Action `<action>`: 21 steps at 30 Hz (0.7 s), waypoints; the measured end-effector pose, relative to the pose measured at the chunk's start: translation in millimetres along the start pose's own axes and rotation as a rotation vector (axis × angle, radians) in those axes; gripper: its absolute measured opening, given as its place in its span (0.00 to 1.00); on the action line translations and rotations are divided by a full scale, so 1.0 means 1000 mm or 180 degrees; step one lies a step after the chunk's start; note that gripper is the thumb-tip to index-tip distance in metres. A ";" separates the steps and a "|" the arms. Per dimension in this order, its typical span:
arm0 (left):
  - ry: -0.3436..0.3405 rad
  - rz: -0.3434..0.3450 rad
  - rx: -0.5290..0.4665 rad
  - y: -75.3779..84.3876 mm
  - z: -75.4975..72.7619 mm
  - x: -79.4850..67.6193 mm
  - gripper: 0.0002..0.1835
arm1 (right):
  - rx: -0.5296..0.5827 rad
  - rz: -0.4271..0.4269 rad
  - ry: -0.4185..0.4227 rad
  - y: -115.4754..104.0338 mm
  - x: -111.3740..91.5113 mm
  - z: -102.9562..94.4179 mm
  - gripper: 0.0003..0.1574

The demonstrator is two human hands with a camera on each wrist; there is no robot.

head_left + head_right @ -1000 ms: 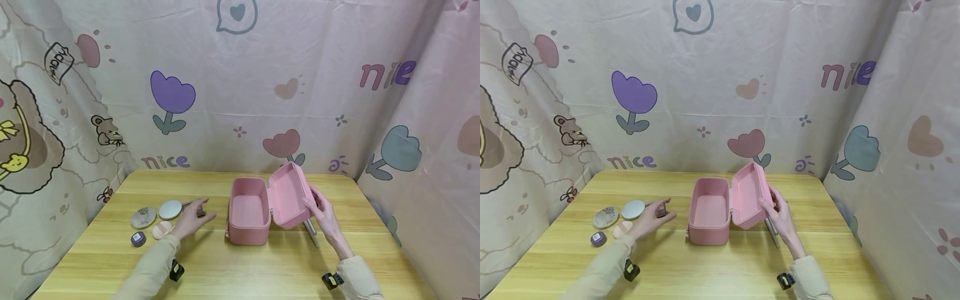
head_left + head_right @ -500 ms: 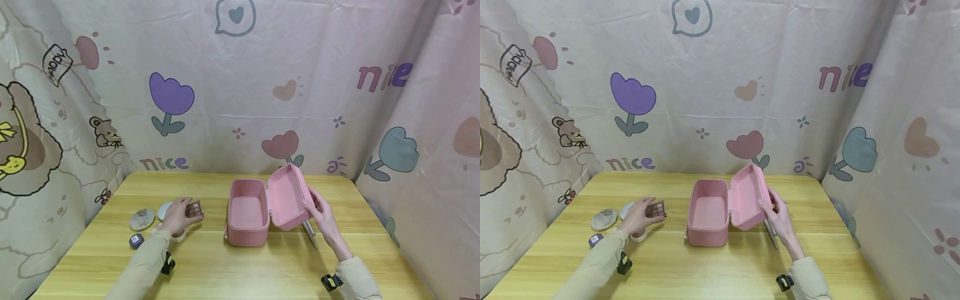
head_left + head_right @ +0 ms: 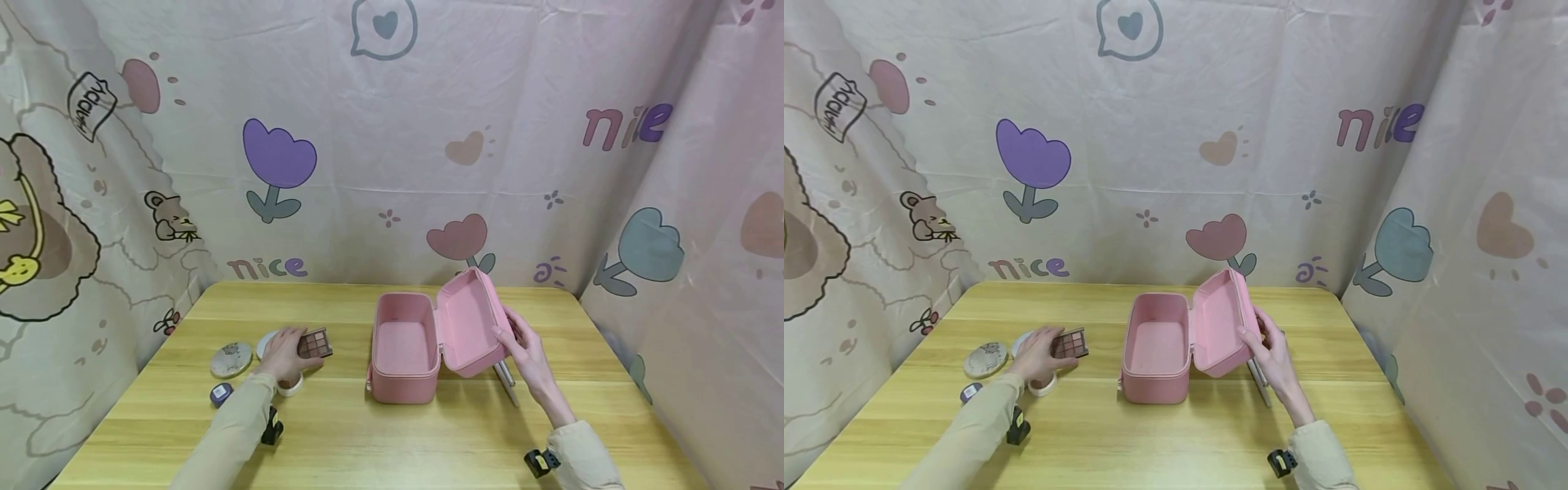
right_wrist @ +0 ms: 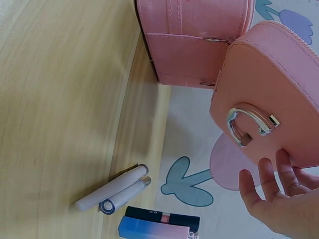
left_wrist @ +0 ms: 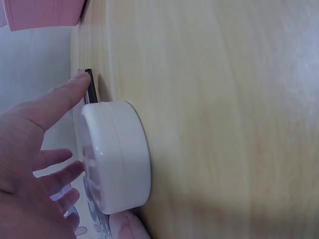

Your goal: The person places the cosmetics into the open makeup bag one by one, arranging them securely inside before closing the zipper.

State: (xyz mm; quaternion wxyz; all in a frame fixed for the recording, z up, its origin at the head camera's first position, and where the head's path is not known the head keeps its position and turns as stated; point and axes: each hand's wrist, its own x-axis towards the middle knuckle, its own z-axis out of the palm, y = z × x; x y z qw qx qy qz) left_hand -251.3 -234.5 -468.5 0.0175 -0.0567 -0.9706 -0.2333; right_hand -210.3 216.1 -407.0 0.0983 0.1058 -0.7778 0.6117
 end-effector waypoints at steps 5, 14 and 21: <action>-0.0025 -0.0012 0.0037 -0.001 0.000 0.002 0.45 | 0.0012 -0.0002 0.0003 0.000 0.000 -0.001 0.36; -0.0018 -0.0033 0.0114 -0.005 0.004 0.006 0.42 | 0.0002 0.0016 0.0014 0.001 0.000 -0.001 0.36; 0.0048 0.0063 0.0141 -0.005 0.007 0.006 0.40 | 0.0003 0.0031 0.0016 0.001 0.000 -0.001 0.36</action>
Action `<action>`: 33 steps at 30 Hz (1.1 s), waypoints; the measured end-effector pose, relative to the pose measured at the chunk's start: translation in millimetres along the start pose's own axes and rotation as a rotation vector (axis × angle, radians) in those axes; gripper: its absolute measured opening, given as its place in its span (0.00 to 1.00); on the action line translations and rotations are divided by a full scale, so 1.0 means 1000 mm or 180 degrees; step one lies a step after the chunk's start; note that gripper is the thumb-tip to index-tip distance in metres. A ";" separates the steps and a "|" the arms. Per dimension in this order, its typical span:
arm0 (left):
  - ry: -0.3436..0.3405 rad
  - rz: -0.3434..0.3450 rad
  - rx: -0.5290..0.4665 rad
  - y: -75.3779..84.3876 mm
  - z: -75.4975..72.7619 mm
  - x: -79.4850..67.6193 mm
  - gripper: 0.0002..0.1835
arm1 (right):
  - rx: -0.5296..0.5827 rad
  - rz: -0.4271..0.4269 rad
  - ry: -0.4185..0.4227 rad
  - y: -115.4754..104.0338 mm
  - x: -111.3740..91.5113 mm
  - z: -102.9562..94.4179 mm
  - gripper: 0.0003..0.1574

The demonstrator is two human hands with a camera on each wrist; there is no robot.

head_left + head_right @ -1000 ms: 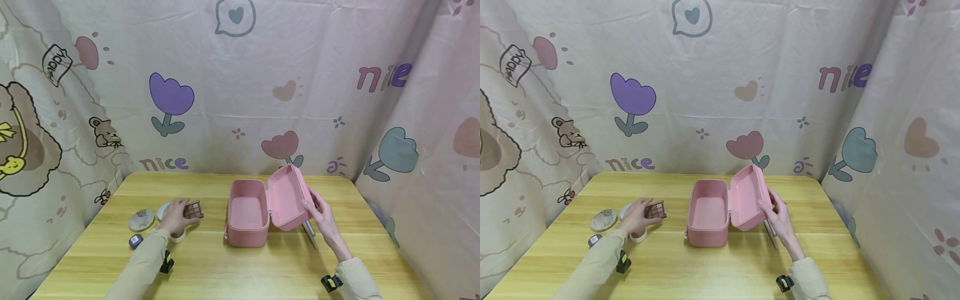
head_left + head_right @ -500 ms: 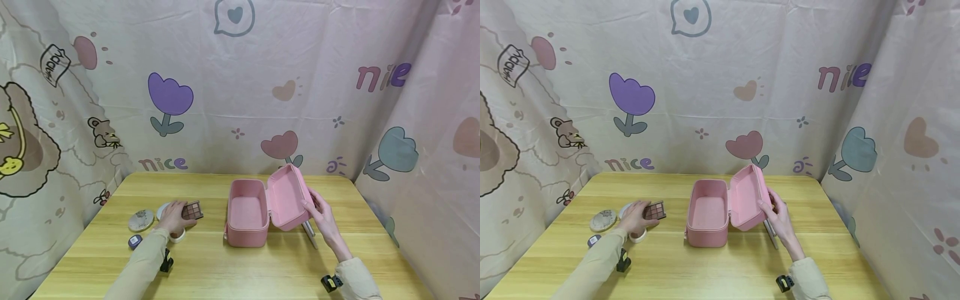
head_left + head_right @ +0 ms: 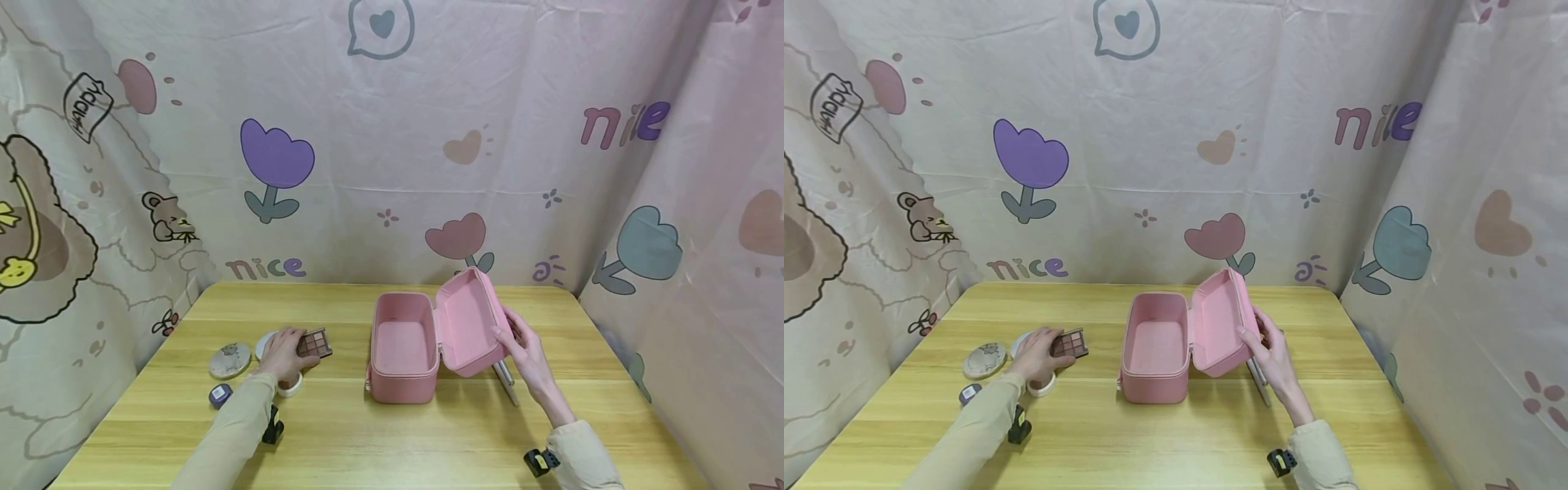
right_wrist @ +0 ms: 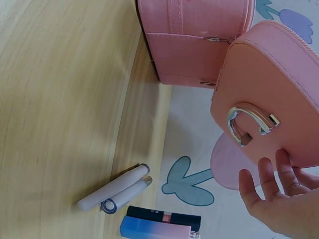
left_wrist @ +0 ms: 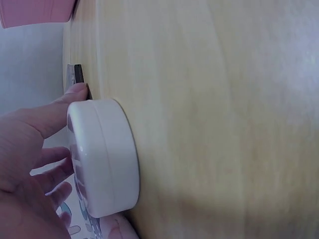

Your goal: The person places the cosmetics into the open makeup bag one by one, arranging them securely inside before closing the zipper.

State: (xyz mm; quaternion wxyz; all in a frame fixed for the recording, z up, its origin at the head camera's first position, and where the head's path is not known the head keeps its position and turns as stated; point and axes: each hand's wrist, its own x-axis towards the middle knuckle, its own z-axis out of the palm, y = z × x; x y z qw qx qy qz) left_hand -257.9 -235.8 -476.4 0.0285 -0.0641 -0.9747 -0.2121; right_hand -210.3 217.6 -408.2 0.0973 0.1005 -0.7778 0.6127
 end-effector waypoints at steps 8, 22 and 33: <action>0.0153 0.0098 -0.0155 0.007 0.000 0.001 0.41 | 0.0024 0.0007 -0.0018 0.000 0.000 0.000 0.37; 0.0171 0.0061 -0.0872 0.039 -0.011 0.012 0.45 | 0.0023 0.0029 -0.0023 0.000 -0.001 0.000 0.37; 0.0039 0.0265 -0.1167 0.081 -0.030 0.028 0.43 | 0.0042 0.0052 -0.0027 0.000 0.000 0.000 0.37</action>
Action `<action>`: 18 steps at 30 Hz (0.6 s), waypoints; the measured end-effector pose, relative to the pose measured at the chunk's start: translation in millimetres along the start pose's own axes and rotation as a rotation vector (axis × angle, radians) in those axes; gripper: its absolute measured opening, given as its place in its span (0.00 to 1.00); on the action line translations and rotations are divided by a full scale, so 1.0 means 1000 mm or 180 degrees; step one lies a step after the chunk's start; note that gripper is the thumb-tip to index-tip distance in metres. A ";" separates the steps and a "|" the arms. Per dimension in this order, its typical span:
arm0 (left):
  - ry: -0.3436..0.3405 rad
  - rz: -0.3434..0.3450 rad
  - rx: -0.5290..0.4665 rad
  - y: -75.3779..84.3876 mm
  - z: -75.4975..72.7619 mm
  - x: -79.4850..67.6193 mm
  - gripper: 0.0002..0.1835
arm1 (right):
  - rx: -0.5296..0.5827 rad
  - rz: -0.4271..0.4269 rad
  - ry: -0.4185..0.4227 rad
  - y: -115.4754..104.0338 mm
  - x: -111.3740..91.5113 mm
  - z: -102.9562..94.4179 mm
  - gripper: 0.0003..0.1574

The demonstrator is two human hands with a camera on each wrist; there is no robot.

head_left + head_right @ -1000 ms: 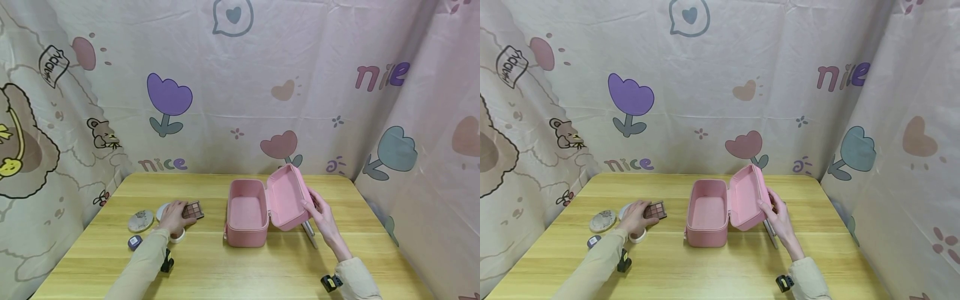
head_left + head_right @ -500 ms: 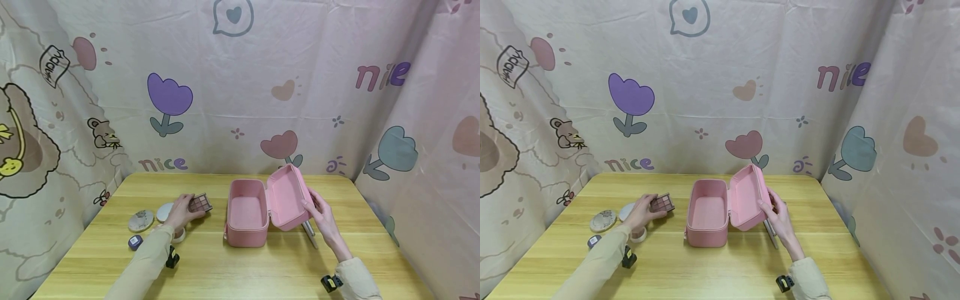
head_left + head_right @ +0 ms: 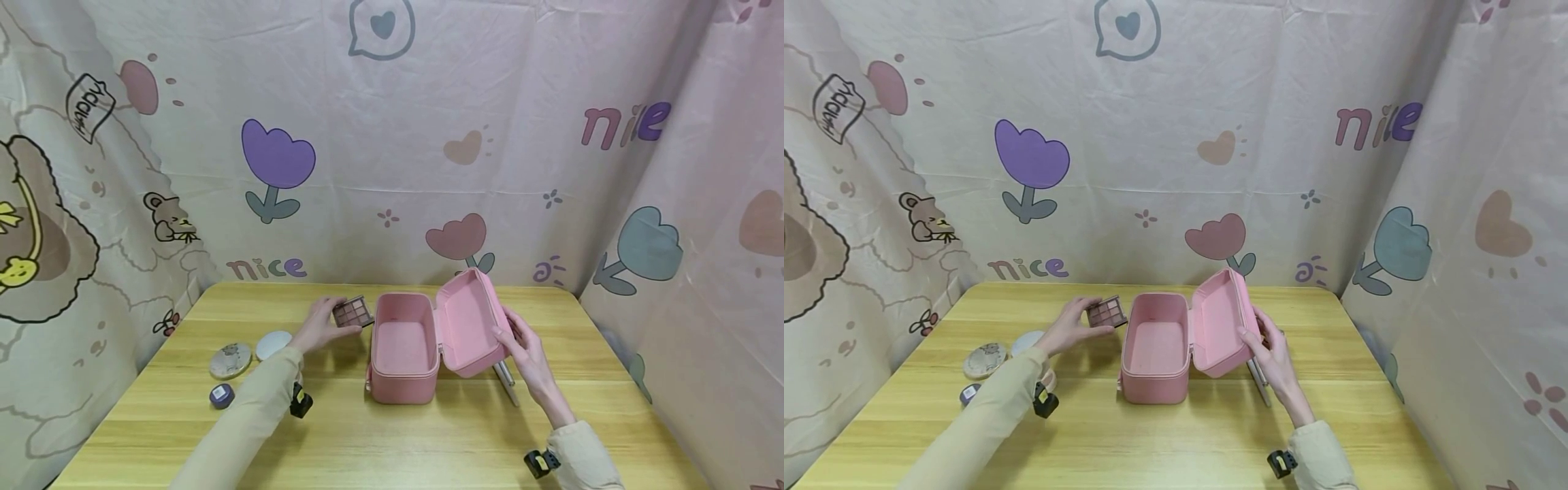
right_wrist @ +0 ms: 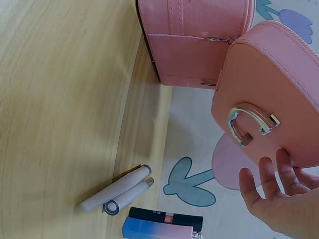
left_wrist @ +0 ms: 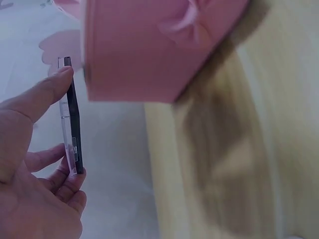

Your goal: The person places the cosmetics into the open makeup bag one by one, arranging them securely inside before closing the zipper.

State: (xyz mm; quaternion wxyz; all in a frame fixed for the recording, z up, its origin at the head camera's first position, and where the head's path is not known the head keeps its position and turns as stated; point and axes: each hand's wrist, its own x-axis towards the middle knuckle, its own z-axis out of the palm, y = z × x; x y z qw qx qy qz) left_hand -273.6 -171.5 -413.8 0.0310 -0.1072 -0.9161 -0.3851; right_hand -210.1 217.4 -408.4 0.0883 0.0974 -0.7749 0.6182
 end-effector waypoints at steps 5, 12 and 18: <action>-0.0073 0.0139 -0.0039 0.024 0.004 0.009 0.42 | 0.0003 -0.0022 -0.0002 0.000 0.000 0.000 0.37; -0.0212 0.0311 -0.0001 0.049 0.015 0.021 0.43 | 0.0026 -0.0041 -0.0026 0.001 0.000 -0.001 0.36; -0.0304 0.0379 0.0020 0.065 0.027 0.029 0.42 | 0.0017 -0.0041 -0.0018 0.003 -0.001 -0.001 0.36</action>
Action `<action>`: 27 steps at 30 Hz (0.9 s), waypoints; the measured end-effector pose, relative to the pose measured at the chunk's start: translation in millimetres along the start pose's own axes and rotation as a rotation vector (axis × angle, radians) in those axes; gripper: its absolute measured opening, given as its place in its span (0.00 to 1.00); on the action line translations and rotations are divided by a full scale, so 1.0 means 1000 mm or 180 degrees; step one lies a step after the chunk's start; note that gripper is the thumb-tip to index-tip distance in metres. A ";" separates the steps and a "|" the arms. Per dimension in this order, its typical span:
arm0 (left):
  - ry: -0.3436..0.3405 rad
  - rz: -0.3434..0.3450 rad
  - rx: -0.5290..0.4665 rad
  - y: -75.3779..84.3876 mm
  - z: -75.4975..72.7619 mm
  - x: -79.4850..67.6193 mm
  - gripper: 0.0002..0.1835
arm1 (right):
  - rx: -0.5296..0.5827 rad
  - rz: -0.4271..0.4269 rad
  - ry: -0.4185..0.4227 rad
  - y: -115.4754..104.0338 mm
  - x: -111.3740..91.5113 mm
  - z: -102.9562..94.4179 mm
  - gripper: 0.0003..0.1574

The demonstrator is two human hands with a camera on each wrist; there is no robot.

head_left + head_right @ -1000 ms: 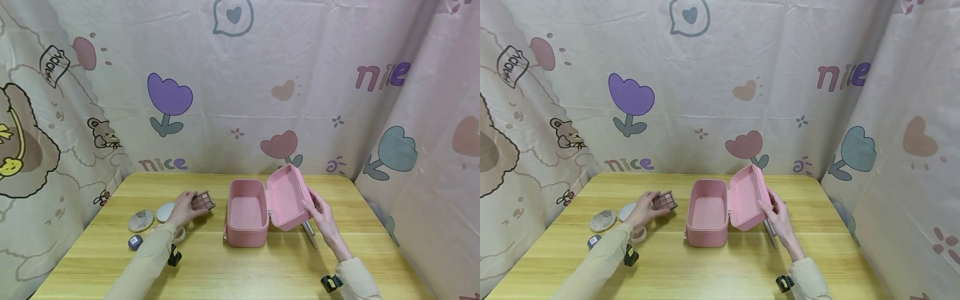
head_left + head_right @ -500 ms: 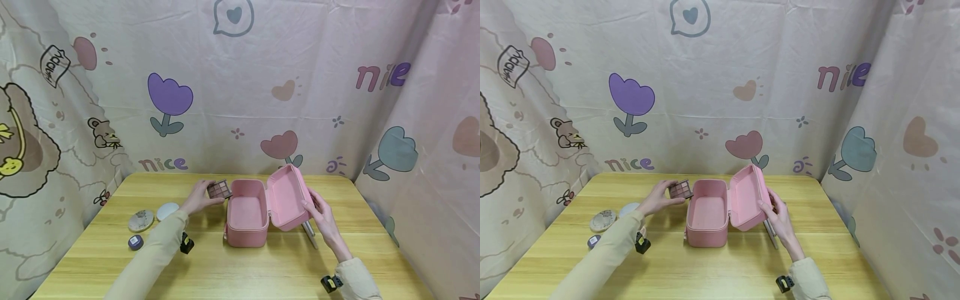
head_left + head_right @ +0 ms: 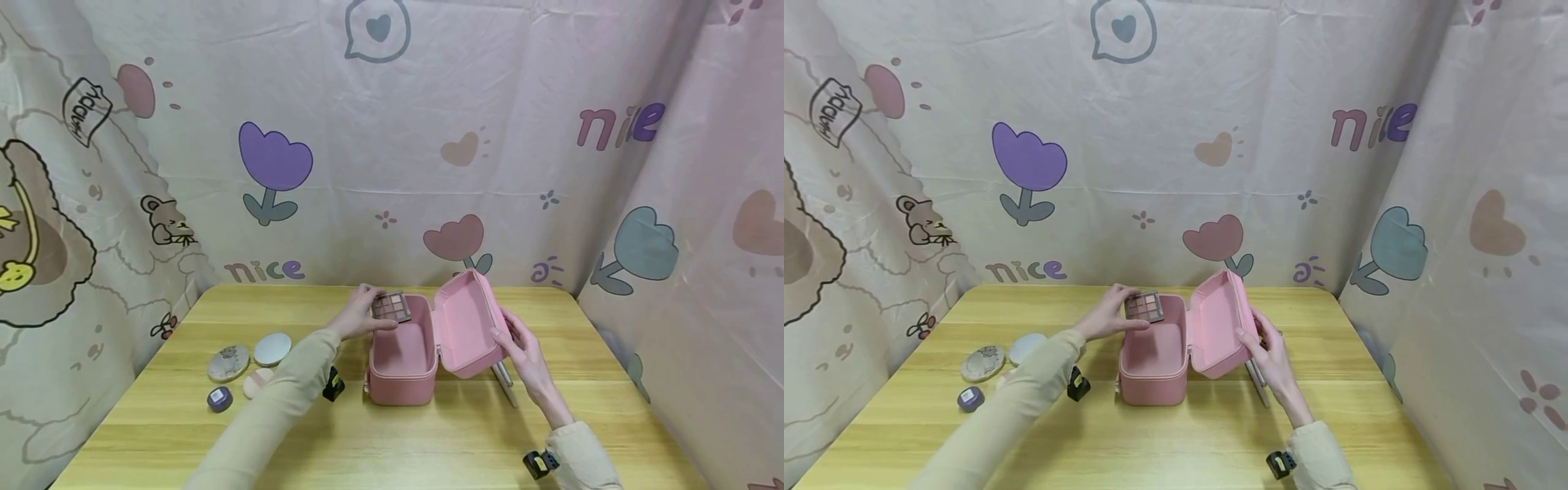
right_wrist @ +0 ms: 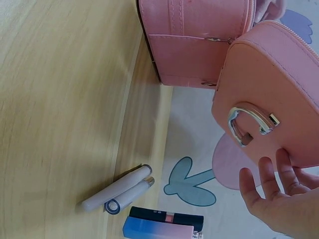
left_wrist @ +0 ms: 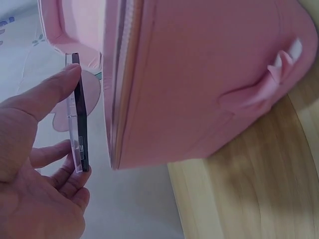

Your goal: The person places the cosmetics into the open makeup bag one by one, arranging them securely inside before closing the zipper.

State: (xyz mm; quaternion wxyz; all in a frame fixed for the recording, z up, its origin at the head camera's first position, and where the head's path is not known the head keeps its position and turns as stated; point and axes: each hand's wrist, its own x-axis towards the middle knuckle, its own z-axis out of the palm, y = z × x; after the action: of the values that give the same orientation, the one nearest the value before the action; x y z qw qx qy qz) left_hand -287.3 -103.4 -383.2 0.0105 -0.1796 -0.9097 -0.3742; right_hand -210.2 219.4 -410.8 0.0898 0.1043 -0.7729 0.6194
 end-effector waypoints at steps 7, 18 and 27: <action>-0.0053 0.0016 0.0168 0.003 0.014 0.011 0.41 | 0.0015 0.0002 -0.0003 0.001 0.000 0.001 0.36; -0.0187 0.0116 0.0842 0.003 0.032 0.024 0.41 | 0.0040 0.0058 -0.0008 0.000 0.001 0.000 0.37; -0.0234 0.0086 0.1085 0.005 0.039 0.026 0.40 | 0.0029 0.0028 0.0013 0.001 0.001 0.000 0.37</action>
State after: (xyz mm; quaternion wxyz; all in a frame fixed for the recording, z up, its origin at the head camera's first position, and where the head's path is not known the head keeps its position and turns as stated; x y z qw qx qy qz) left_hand -305.8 -65.6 -403.9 0.0126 -0.2010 -0.9573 -0.2076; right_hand -211.9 219.2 -411.9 0.0882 0.1001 -0.7703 0.6236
